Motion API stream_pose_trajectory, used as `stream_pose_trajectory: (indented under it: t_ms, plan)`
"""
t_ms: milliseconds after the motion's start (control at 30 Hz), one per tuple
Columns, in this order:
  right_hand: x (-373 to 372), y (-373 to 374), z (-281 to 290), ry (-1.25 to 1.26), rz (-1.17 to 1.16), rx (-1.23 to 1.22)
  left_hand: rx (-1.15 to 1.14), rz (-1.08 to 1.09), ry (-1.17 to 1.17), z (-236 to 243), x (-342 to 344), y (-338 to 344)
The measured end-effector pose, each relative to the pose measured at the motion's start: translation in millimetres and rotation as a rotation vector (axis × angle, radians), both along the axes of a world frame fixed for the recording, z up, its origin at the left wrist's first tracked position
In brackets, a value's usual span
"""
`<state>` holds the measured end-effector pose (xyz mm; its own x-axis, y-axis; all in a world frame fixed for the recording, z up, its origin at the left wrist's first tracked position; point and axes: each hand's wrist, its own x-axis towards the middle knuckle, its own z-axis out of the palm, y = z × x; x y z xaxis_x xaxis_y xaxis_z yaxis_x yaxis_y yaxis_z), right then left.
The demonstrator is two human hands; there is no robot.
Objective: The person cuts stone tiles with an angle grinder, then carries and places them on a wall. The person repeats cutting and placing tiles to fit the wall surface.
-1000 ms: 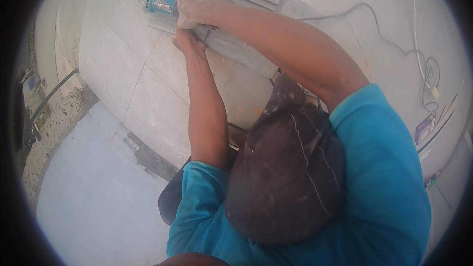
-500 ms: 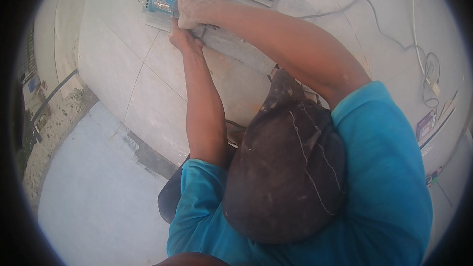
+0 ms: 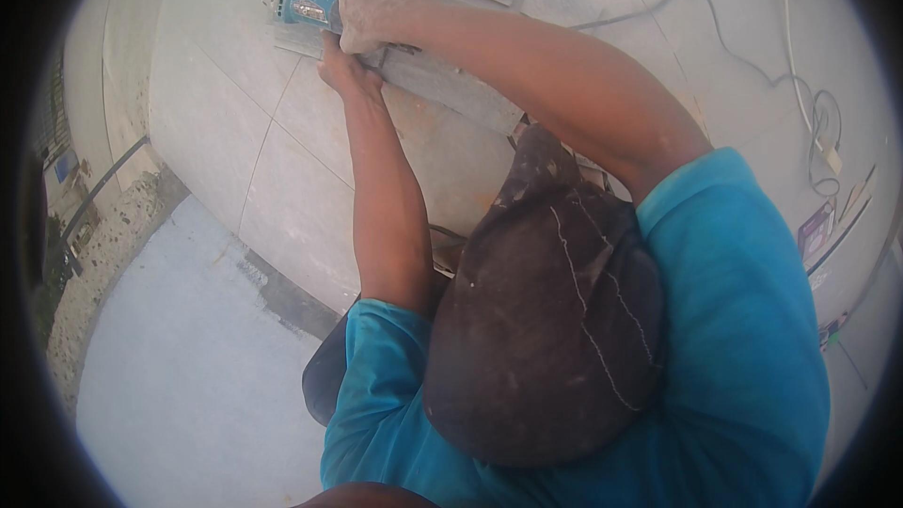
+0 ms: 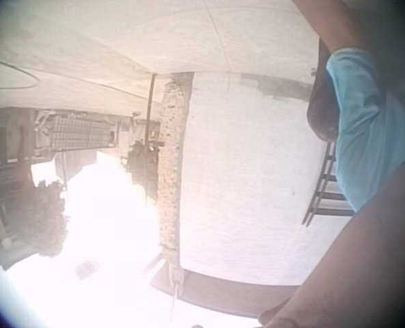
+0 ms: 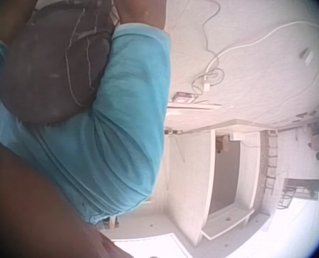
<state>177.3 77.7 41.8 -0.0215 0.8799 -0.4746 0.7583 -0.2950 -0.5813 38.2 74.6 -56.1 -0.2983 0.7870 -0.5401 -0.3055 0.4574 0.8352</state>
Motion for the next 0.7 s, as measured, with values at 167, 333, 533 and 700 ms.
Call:
stream_pose_trajectory:
  t_ms: [167,333,533,700]
  plan:
    - [4.7,-2.3,6.8,0.008,0.030,-0.046,0.038,0.015,0.018,-2.8,0.2,0.4]
    - [3.5,-3.1,4.0,0.008,-0.007,-0.025,0.027,0.022,0.016,-3.7,0.2,0.4]
    - [3.3,-6.0,-2.1,0.002,-0.010,-0.004,0.019,0.020,-0.005,-3.1,-0.4,1.3]
    - [5.3,-9.4,-3.3,0.008,-0.007,0.004,0.016,0.008,0.004,-0.7,0.4,1.4]
